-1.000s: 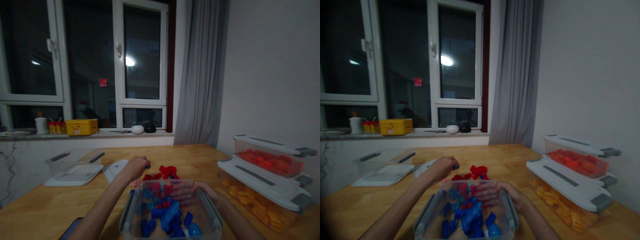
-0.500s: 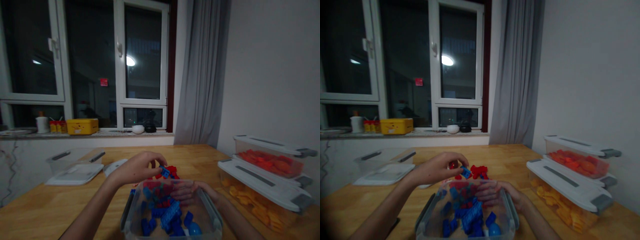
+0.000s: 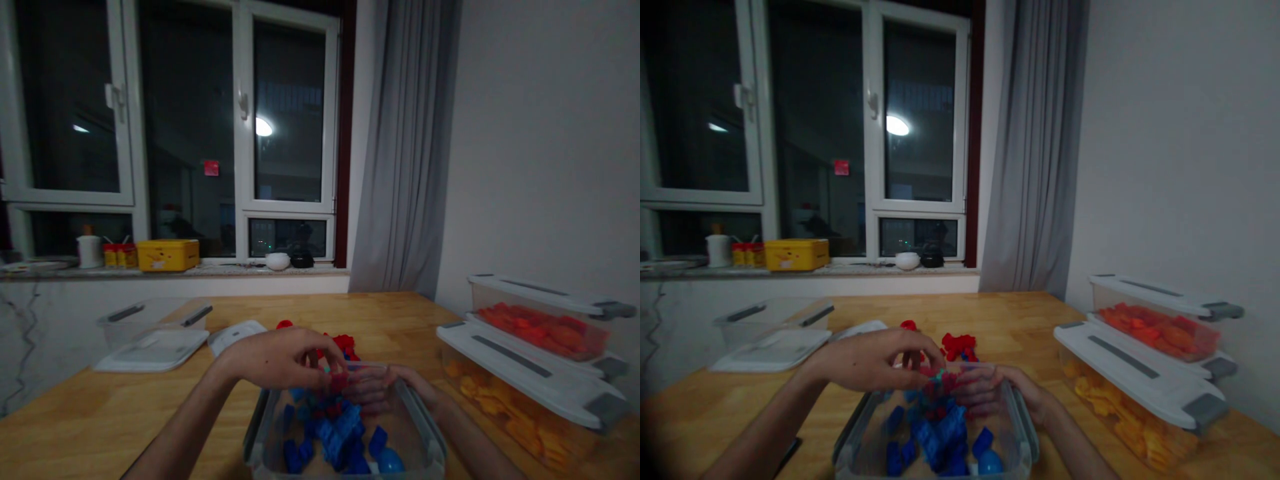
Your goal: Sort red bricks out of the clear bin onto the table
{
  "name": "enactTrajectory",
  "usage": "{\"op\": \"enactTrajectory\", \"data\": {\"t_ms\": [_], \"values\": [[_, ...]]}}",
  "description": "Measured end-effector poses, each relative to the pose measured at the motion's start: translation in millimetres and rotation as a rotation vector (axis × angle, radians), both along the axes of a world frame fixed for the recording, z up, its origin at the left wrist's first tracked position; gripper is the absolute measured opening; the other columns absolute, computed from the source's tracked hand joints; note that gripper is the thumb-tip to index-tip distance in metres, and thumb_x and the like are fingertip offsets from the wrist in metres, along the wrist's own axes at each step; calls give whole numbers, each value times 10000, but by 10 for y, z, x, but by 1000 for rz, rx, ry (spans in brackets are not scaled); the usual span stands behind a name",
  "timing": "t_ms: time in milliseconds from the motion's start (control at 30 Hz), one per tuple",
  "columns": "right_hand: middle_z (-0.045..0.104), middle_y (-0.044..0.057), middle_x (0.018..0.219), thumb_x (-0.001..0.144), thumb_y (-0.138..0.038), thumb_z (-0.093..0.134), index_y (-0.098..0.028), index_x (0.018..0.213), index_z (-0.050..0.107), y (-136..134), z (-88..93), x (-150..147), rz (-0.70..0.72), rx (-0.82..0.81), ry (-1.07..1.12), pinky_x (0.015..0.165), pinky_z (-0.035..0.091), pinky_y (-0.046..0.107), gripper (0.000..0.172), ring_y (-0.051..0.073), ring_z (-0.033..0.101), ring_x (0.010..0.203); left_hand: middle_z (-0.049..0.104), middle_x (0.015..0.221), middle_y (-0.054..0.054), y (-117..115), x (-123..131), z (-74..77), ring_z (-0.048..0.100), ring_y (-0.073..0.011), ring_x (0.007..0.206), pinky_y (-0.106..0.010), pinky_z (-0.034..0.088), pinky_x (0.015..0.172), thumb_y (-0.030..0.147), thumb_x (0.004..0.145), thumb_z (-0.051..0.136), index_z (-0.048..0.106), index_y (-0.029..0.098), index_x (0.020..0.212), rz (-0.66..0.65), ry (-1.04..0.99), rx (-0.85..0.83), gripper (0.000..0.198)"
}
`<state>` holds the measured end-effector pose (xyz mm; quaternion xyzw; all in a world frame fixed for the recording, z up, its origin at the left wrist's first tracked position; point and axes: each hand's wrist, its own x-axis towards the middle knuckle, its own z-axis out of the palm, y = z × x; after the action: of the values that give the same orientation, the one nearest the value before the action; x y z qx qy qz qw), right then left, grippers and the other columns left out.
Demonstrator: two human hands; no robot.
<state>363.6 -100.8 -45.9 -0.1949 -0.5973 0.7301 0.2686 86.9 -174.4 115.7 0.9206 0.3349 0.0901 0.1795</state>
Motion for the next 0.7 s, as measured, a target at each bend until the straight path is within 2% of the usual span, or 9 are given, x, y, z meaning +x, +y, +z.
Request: {"op": "enactTrajectory", "data": {"t_ms": [67,133,267,367,533,600,700], "values": [[656,176,1353,747,-285,510,-108,1319,638,20,-16,11,44,-66,53,1124,379,479,612,309,599,1274,742,1082,-24,81,-32,-20,660,-153,856,-226,482,709,394,903,597,690,239,1179,33,-47,21,330],[655,185,1350,746,-256,511,-94,1288,657,45,-46,18,56,-80,81,1125,375,487,585,317,597,1276,746,1084,-40,210,-85,-65,672,-166,864,-239,487,721,390,914,569,693,218,1167,80,-79,46,330],[687,186,1303,724,-280,527,-96,1266,669,82,-104,20,44,-87,89,1106,394,489,590,323,623,1243,749,1083,-67,578,-259,-252,692,-187,925,-256,503,793,363,900,554,685,180,1151,183,-92,61,338],[674,177,1327,726,-293,524,-106,1270,666,92,-120,22,32,-90,71,1110,391,472,592,314,619,1251,735,1164,-66,855,-418,-451,680,-195,1032,-259,497,870,334,883,546,637,194,1235,306,94,40,390],[674,169,1330,738,-276,511,-114,1273,666,91,-115,23,48,-92,76,1095,407,466,580,310,624,1246,706,1237,-175,1172,-677,-799,665,-343,1102,-433,497,928,280,749,656,661,154,1245,509,353,-25,512],[671,168,1335,746,-267,507,-112,1276,663,76,-100,13,57,-85,91,1099,404,466,575,307,619,1252,724,1202,-171,1241,-768,-908,673,-353,1088,-435,519,898,235,680,686,672,165,1229,555,410,-81,553],[677,162,1328,744,-269,504,-109,1288,653,48,-72,-5,48,-69,88,1100,407,464,586,301,625,1244,769,1041,-92,1305,-870,-1024,715,-279,914,-334,563,722,180,580,701,701,219,1148,557,437,-206,569]]}}
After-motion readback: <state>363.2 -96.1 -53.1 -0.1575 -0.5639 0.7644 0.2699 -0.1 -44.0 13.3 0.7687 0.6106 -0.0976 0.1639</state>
